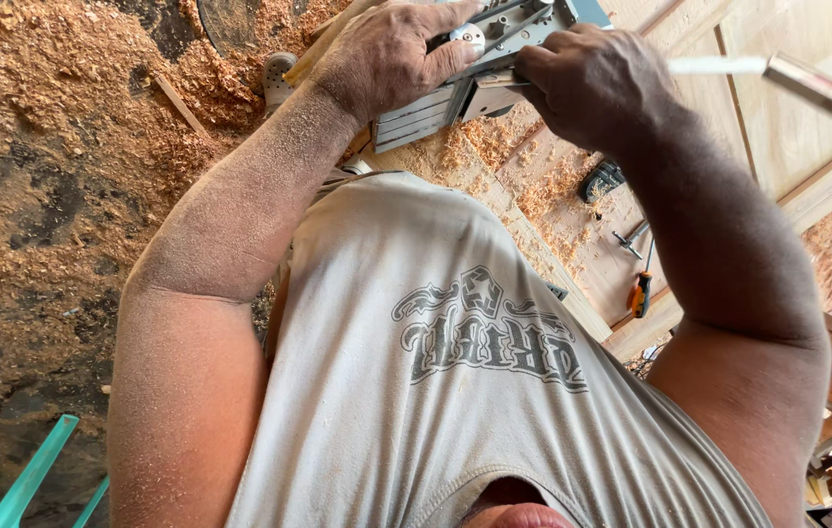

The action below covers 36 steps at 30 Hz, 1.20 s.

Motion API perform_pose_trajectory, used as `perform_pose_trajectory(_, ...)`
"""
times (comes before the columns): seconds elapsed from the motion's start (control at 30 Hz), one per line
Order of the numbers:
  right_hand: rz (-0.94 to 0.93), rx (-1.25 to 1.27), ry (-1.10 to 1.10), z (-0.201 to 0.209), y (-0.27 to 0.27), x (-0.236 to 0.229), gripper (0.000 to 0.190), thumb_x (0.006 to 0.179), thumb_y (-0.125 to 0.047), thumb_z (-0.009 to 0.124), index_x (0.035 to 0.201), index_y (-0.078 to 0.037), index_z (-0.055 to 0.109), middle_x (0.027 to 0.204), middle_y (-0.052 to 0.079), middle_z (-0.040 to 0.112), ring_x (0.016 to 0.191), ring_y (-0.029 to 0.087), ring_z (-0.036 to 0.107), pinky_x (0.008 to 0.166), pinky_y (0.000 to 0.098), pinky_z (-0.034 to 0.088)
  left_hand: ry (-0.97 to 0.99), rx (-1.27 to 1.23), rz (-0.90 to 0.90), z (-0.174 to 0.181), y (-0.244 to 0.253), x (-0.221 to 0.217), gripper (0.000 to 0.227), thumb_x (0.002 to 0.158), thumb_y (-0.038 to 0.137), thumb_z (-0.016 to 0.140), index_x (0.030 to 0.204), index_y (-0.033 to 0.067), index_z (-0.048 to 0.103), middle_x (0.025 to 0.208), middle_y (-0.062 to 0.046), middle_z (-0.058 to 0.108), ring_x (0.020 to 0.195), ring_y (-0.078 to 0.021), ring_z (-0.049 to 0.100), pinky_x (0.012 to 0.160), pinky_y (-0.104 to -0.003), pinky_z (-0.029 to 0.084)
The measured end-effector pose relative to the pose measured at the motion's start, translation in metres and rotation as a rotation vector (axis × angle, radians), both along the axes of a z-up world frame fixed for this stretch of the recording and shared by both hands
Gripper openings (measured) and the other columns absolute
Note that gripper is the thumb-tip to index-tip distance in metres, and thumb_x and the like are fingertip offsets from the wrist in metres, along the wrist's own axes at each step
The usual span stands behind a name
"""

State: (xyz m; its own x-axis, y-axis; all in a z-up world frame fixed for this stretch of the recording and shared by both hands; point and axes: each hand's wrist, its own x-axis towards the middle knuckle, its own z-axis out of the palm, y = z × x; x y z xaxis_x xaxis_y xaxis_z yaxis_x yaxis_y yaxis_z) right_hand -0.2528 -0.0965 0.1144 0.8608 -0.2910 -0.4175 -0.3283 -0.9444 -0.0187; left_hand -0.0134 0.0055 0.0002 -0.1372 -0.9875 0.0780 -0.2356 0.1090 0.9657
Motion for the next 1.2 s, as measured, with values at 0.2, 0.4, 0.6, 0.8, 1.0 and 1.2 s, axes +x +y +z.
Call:
perform_pose_trajectory(0.2, -0.03, -0.075, 0.013, 0.001, 0.008, -0.002, 0.019, 0.113, -0.033, 0.069, 0.104, -0.016, 0.072, 0.078, 0.002, 0.067, 0.069, 0.013, 0.062, 0.056, 0.0315, 0.055, -0.05, 0.026, 0.004, 0.005, -0.001, 0.002, 0.049, 0.105, 0.048, 0.067, 0.137, 0.0105, 0.068, 0.123, -0.014, 0.075, 0.111, -0.0292, 0.072, 0.097, -0.042, 0.056)
perform_pose_trajectory(0.4, 0.017, -0.128, -0.042, 0.003, 0.009, -0.005, 0.021, 0.116, -0.031, 0.068, 0.102, -0.017, 0.072, 0.081, -0.001, 0.067, 0.072, 0.012, 0.061, 0.057, 0.0296, 0.054, -0.092, -0.025, 0.024, 0.007, 0.0, 0.003, 0.049, 0.107, 0.049, 0.067, 0.135, 0.0089, 0.069, 0.125, -0.016, 0.074, 0.113, -0.0313, 0.071, 0.098, -0.043, 0.054)
perform_pose_trajectory(0.6, -0.071, -0.021, 0.024, 0.003, 0.006, -0.002, 0.021, 0.114, -0.036, 0.068, 0.106, -0.017, 0.073, 0.08, 0.001, 0.066, 0.07, 0.014, 0.062, 0.057, 0.0319, 0.054, -0.028, 0.057, -0.002, 0.009, 0.0, 0.003, 0.048, 0.106, 0.049, 0.065, 0.136, 0.0121, 0.069, 0.124, -0.012, 0.075, 0.112, -0.0275, 0.072, 0.1, -0.04, 0.055)
perform_pose_trajectory(0.8, -0.077, -0.018, 0.017, 0.012, 0.003, 0.004, 0.022, 0.109, -0.04, 0.072, 0.108, -0.018, 0.074, 0.082, 0.003, 0.066, 0.076, 0.02, 0.066, 0.059, 0.0382, 0.055, -0.03, 0.058, 0.011, 0.012, 0.001, 0.003, 0.048, 0.105, 0.048, 0.067, 0.136, 0.0117, 0.069, 0.122, -0.013, 0.075, 0.111, -0.0277, 0.071, 0.099, -0.041, 0.054)
perform_pose_trajectory(1.0, -0.065, -0.027, 0.017, 0.014, 0.005, 0.008, 0.021, 0.109, -0.04, 0.072, 0.109, -0.019, 0.074, 0.083, 0.003, 0.066, 0.077, 0.02, 0.067, 0.06, 0.0386, 0.055, -0.047, 0.068, 0.017, 0.013, 0.002, 0.003, 0.044, 0.104, 0.045, 0.069, 0.134, 0.013, 0.071, 0.121, -0.012, 0.076, 0.109, -0.0269, 0.072, 0.097, -0.042, 0.055)
perform_pose_trajectory(1.2, -0.045, -0.022, 0.067, 0.018, 0.001, 0.012, 0.026, 0.114, -0.041, 0.068, 0.101, -0.018, 0.074, 0.076, 0.002, 0.066, 0.07, 0.019, 0.066, 0.057, 0.0377, 0.054, -0.027, 0.076, 0.026, 0.015, 0.003, 0.005, 0.042, 0.103, 0.043, 0.07, 0.133, 0.0134, 0.071, 0.122, -0.011, 0.076, 0.109, -0.0269, 0.073, 0.098, -0.041, 0.055)
